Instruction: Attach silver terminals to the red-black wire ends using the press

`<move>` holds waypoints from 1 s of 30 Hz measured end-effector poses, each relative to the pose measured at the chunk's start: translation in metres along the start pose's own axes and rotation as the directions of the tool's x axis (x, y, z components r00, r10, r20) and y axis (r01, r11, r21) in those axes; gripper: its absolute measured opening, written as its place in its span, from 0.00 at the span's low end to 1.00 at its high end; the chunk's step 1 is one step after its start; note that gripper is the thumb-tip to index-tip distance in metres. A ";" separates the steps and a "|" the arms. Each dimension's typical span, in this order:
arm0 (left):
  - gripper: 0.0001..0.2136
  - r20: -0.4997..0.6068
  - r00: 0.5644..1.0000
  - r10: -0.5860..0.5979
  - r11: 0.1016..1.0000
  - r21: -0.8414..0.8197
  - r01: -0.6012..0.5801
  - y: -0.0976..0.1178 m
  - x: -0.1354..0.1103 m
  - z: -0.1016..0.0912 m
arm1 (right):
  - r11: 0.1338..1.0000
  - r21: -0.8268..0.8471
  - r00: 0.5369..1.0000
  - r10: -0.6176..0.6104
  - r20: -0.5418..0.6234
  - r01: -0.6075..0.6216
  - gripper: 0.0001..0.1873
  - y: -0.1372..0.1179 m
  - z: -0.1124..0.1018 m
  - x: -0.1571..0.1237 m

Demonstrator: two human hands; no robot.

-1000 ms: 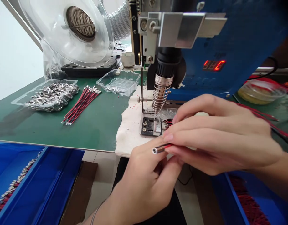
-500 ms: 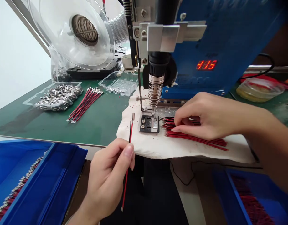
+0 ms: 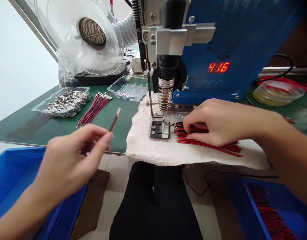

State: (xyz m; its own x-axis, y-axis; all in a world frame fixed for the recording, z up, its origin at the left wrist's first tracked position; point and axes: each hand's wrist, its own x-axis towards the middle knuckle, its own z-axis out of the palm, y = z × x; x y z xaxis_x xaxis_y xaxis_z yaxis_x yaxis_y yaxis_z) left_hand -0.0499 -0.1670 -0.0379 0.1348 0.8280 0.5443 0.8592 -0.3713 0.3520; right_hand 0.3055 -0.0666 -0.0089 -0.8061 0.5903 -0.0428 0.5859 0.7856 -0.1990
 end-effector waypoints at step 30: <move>0.16 0.293 0.843 -0.451 0.630 0.773 0.069 -0.062 0.086 0.013 | 0.995 -0.059 0.994 0.085 0.062 -0.081 0.06 -0.008 0.002 0.000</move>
State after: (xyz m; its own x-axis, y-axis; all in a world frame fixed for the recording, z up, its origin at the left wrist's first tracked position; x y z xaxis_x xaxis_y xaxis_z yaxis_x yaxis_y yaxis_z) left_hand -0.0852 -0.0676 -0.0229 -0.1295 0.9886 0.0769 0.9324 0.1478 -0.3299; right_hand 0.3005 -0.0726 -0.0093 -0.7570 0.6423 -0.1197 0.6534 0.7446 -0.1365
